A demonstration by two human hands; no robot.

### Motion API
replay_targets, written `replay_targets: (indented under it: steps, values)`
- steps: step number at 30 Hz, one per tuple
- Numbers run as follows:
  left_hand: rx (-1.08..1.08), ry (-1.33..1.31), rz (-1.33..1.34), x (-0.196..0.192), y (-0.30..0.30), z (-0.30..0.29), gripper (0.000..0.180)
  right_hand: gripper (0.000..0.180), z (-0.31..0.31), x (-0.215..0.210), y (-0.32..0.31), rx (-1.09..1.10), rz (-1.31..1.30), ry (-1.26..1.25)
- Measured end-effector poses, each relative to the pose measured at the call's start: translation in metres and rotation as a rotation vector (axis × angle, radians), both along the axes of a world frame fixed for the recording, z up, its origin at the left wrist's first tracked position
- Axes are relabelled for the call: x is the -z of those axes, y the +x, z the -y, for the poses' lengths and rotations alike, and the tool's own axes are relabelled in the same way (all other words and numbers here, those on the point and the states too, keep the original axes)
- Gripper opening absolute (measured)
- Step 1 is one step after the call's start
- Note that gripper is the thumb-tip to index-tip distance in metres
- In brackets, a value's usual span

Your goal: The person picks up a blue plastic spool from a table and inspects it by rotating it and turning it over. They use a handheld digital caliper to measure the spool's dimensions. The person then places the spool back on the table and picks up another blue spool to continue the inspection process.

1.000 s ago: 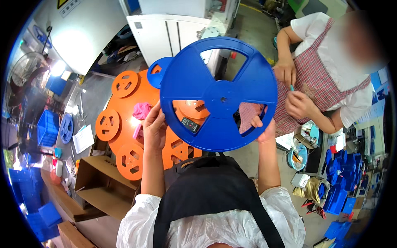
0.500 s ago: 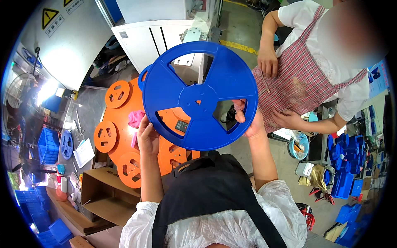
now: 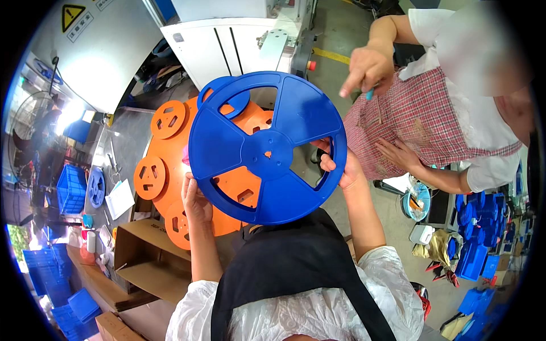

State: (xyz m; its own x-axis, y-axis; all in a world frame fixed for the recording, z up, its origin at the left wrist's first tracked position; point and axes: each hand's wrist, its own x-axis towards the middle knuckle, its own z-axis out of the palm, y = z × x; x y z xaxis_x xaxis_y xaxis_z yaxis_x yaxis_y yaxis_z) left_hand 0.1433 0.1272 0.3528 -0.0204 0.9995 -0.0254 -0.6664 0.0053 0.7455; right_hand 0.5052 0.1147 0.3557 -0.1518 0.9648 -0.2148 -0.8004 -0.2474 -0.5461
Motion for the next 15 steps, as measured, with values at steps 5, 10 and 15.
replay_targets:
  steps: [5, 10, 15]
  values:
    - [-0.024, -0.017, -0.061, 0.0, -0.009, 0.008, 0.013, 0.034, -0.01, 0.002, -0.006, -0.081, -0.027, -0.014]
    - [-0.052, -0.077, -0.083, 0.009, -0.018, 0.017, 0.027, 0.033, -0.019, 0.009, -0.012, -0.138, -0.056, 0.022]
    - [-0.059, -0.109, -0.113, 0.008, -0.027, 0.026, 0.032, 0.034, -0.027, 0.02, -0.013, -0.181, -0.06, 0.029]
